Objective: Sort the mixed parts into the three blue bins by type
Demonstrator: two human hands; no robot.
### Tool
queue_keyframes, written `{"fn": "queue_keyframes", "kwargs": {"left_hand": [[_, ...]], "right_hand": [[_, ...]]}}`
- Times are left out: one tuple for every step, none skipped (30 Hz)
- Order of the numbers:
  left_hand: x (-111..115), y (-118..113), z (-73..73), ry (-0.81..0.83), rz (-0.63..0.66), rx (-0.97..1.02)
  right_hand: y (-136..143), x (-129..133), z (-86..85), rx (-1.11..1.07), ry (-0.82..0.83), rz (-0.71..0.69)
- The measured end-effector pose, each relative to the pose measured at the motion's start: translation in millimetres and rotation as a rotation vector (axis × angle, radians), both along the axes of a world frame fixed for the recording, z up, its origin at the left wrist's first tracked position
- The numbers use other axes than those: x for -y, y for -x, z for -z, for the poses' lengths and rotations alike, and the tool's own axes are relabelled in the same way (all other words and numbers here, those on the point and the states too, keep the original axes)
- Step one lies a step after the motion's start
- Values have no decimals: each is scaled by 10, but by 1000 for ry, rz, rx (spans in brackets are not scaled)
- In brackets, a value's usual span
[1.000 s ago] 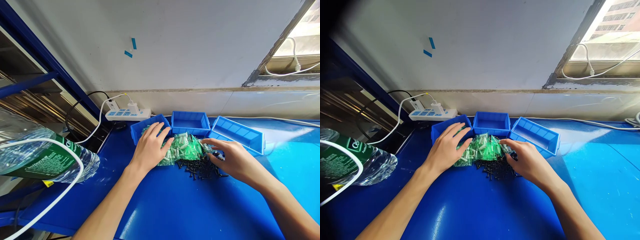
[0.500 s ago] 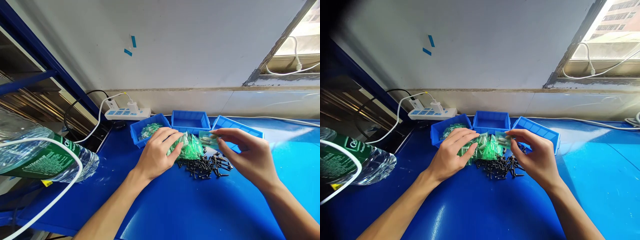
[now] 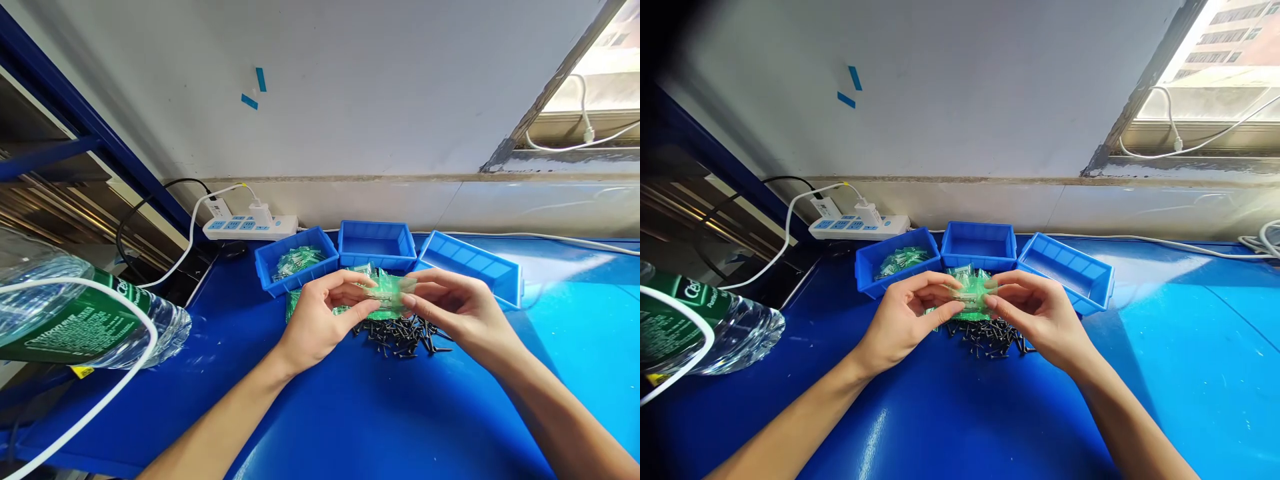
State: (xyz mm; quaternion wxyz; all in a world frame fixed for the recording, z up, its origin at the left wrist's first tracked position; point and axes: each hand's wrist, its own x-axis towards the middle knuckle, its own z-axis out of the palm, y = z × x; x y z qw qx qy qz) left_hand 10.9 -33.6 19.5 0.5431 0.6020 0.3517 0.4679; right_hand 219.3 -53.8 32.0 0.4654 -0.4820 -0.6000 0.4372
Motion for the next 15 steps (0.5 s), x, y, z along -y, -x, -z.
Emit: {"fn": "queue_keyframes", "kwargs": {"left_hand": [[-1, 1, -5, -27, -10, -8], [-3, 8, -13, -75, -37, -24], [-11, 25, -26, -146, -86, -51], [-26, 54, -42, -240, -166, -94], [-49, 99, -60, -350, -264, -153], [-82, 157, -77, -474, -383, -237], [-122, 226, -92, -610, -506, -349], [-169, 301, -101, -738, -592, -474], [-218, 378, -102, -842, -647, -593], [-266, 448, -92, -901, -679, -703], [-310, 507, -72, -932, -698, -798], [-346, 551, -43, -931, -696, -887], [-373, 578, -9, -915, -669, -963], [-390, 589, 27, -895, -636, -1012], [-398, 586, 61, -866, -599, -1049]], "right_hand": [[14, 1, -1, -11, -11, 20], [29, 4, -4, -22, -27, 56], [43, 6, -8, -24, -45, 103], [52, 6, -12, -13, -68, 151], [52, 3, -15, 12, -98, 196], [41, -3, -14, 51, -138, 234], [20, -12, -9, 99, -185, 265], [-9, -23, -2, 154, -235, 286], [-43, -34, 9, 210, -275, 299], [-77, -44, 20, 267, -306, 298], [-107, -52, 31, 328, -328, 282], [-131, -57, 39, 394, -338, 251], [-146, -58, 44, 467, -342, 208], [-152, -56, 47, 541, -343, 156], [-150, -52, 47, 610, -344, 101]]}}
